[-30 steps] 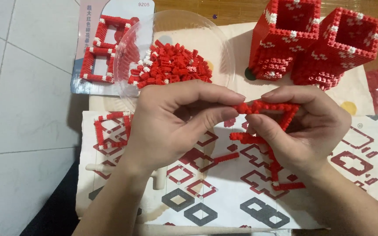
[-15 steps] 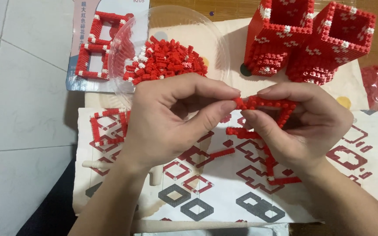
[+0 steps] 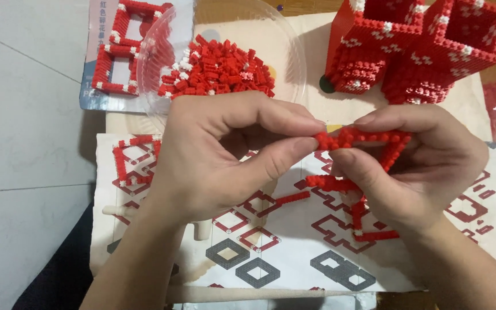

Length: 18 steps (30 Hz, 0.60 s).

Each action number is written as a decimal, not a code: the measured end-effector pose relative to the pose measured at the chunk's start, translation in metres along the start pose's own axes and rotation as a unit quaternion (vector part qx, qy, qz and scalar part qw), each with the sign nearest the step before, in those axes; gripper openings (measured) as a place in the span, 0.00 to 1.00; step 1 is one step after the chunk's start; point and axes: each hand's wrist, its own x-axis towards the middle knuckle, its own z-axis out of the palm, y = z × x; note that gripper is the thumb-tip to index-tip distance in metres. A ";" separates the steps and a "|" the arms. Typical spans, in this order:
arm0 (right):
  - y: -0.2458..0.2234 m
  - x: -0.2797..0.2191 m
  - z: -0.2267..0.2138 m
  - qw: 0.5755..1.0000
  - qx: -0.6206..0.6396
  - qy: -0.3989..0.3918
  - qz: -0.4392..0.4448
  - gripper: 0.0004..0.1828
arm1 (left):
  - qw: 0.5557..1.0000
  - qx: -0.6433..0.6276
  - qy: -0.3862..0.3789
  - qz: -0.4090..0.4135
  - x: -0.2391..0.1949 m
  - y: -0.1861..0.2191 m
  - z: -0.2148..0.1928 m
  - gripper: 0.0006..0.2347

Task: The person assembles red and white plastic bricks into small structures by hand, following a printed instruction sheet. They pick individual bricks from a clear bowl and attach them to partially built frames, occasionally placing completed sections on the table.

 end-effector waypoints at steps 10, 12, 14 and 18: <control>0.000 -0.002 -0.001 0.999 -0.044 -0.017 -0.003 0.20 | 0.998 0.054 -0.008 0.020 0.002 0.004 -0.002 0.05; -0.002 -0.001 0.000 0.998 -0.048 -0.039 -0.014 0.19 | 0.995 0.088 -0.004 0.045 0.002 0.004 -0.001 0.05; 0.003 -0.007 -0.005 0.998 -0.055 -0.044 -0.003 0.21 | 0.992 0.108 -0.006 0.063 0.001 0.001 -0.001 0.06; 0.020 -0.013 -0.016 0.995 -0.075 -0.050 -0.032 0.24 | 0.996 0.074 -0.008 0.051 0.000 0.002 0.000 0.06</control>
